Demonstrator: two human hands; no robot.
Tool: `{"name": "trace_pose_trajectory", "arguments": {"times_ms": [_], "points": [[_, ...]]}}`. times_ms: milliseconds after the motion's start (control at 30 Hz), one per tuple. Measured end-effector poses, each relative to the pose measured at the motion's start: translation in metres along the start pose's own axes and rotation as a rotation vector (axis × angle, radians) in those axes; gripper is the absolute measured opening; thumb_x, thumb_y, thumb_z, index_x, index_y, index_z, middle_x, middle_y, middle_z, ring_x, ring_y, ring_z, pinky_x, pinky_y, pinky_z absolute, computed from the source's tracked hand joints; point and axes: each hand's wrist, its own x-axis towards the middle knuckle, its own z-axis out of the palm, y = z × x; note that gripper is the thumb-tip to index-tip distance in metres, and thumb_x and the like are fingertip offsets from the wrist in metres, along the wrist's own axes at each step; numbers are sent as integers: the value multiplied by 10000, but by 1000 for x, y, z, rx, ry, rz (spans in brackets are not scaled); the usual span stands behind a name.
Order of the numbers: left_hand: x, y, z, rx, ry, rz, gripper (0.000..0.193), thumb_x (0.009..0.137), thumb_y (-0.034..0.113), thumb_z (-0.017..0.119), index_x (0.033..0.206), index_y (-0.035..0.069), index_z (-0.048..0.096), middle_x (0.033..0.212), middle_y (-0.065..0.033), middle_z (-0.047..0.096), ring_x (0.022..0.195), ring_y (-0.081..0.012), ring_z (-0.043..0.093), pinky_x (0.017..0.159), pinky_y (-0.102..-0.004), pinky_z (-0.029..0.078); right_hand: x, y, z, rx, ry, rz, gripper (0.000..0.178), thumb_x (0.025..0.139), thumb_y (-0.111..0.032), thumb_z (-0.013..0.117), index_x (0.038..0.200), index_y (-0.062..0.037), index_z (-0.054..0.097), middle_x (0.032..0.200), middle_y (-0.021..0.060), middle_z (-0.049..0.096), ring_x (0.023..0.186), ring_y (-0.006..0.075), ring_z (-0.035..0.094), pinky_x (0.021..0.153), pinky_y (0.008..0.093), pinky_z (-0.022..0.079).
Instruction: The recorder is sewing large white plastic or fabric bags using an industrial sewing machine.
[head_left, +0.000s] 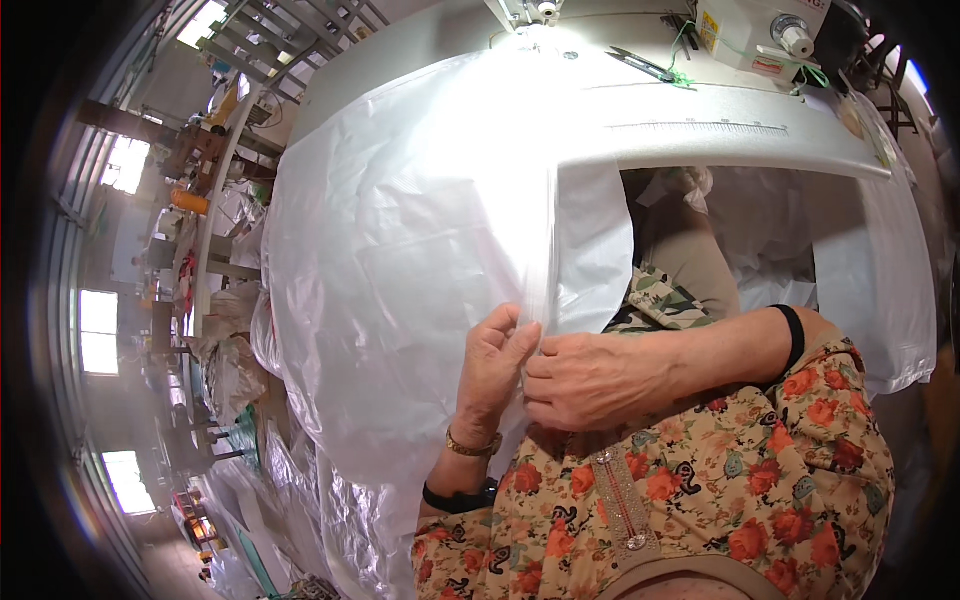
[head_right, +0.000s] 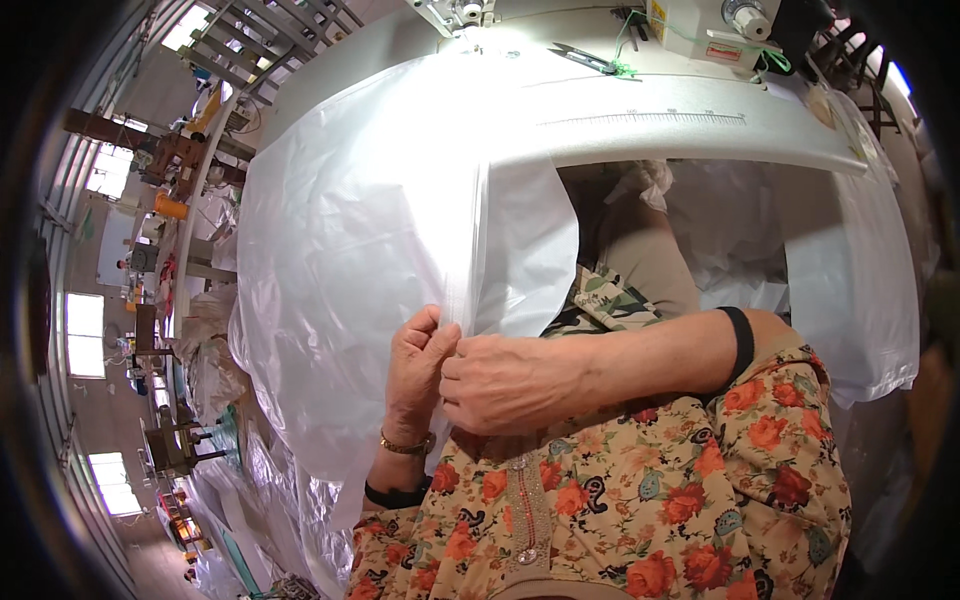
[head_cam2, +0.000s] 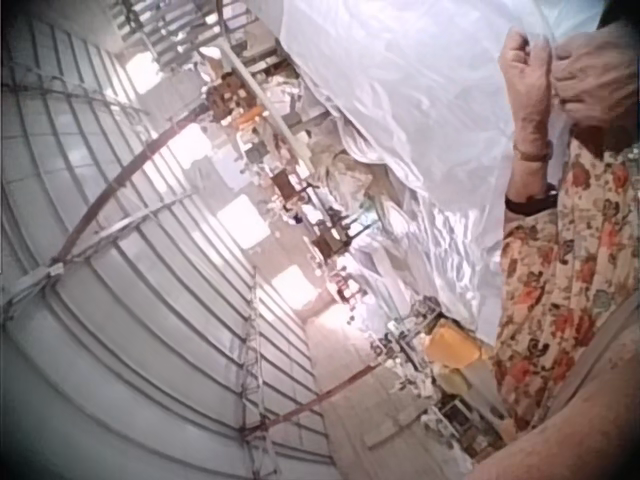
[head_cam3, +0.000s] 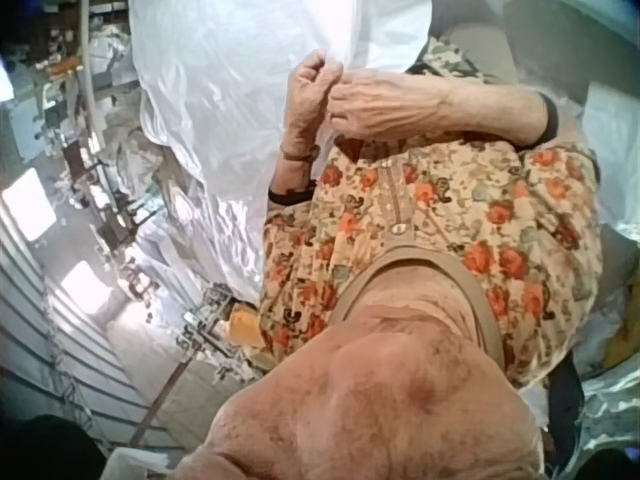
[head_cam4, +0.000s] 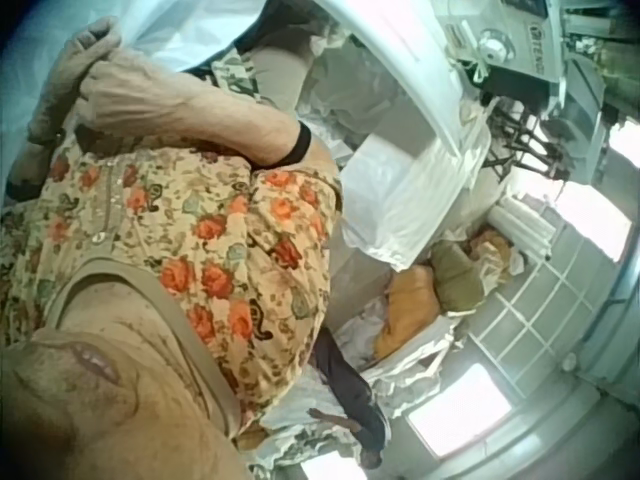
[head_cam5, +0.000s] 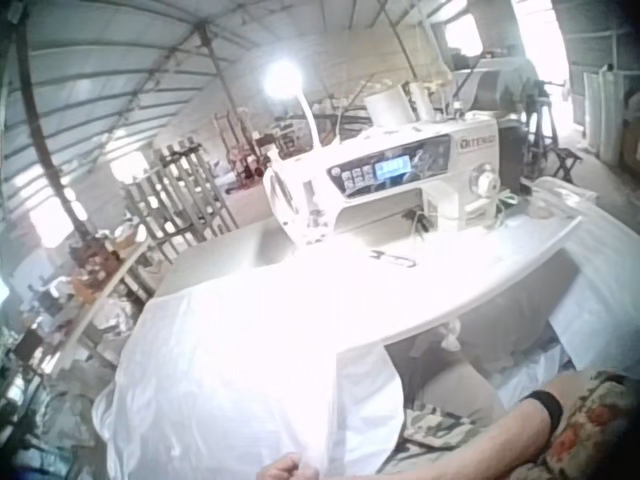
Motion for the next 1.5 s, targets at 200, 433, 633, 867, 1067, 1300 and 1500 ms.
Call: {"name": "trace_pose_trajectory", "arguments": {"times_ms": [200, 433, 633, 867, 1067, 1300, 1500], "points": [[1, -7, -11, 112, 92, 138, 95, 949, 116, 631, 925, 24, 633, 765, 34, 631, 658, 3, 522, 582, -152, 412, -75, 44, 22, 43, 823, 863, 288, 810, -211, 725, 989, -50, 566, 778, 56, 560, 726, 200, 574, 708, 322, 478], [-1, -4, -9, 220, 135, 134, 65, 913, 60, 667, 871, 27, 631, 737, 45, 623, 636, 11, 505, 551, -156, 385, -127, 56, 103, 822, 776, 1470, 249, 856, -226, 703, 887, 7, 619, 767, 40, 590, 727, 131, 533, 699, 297, 459], [0, 15, -18, 305, 152, 184, 100, 899, 46, 680, 822, 38, 616, 713, 62, 608, 613, 19, 484, 531, -155, 366, -125, 63, 103, 937, 1136, 1653, 276, 879, -225, 712, 909, -19, 530, 729, 40, 563, 591, 100, 504, 499, 259, 422], [0, 35, -27, 478, 180, 275, 147, 893, 37, 685, 784, 37, 586, 669, 87, 541, 584, 25, 415, 505, -153, 311, -135, 54, 115, 1035, 758, 1508, 336, 935, -296, 608, 1047, 21, 613, 878, 76, 650, 720, 128, 591, 613, 281, 485], [-9, 72, -29, 738, 210, 337, 158, 882, 28, 680, 765, 24, 574, 622, 80, 495, 573, 10, 383, 498, -178, 297, -63, -25, -2, 902, 422, 879, 227, 945, -213, 541, 931, -3, 625, 829, 116, 628, 760, 207, 623, 699, 353, 487], [-5, 49, 9, 775, -3, 284, 101, 886, 32, 636, 821, -10, 571, 639, 17, 515, 594, -29, 409, 514, -226, 351, -29, -29, -5, 708, 153, 694, 238, 949, -215, 539, 887, 14, 550, 810, 198, 582, 726, 377, 600, 664, 439, 479], [-7, 33, 10, 571, -8, 182, 78, 921, 39, 596, 883, -25, 574, 720, -8, 579, 685, -31, 473, 583, -218, 409, -19, -31, 1, 679, 90, 592, 206, 922, -193, 575, 847, -2, 558, 769, 180, 583, 707, 368, 612, 631, 438, 497]]}}
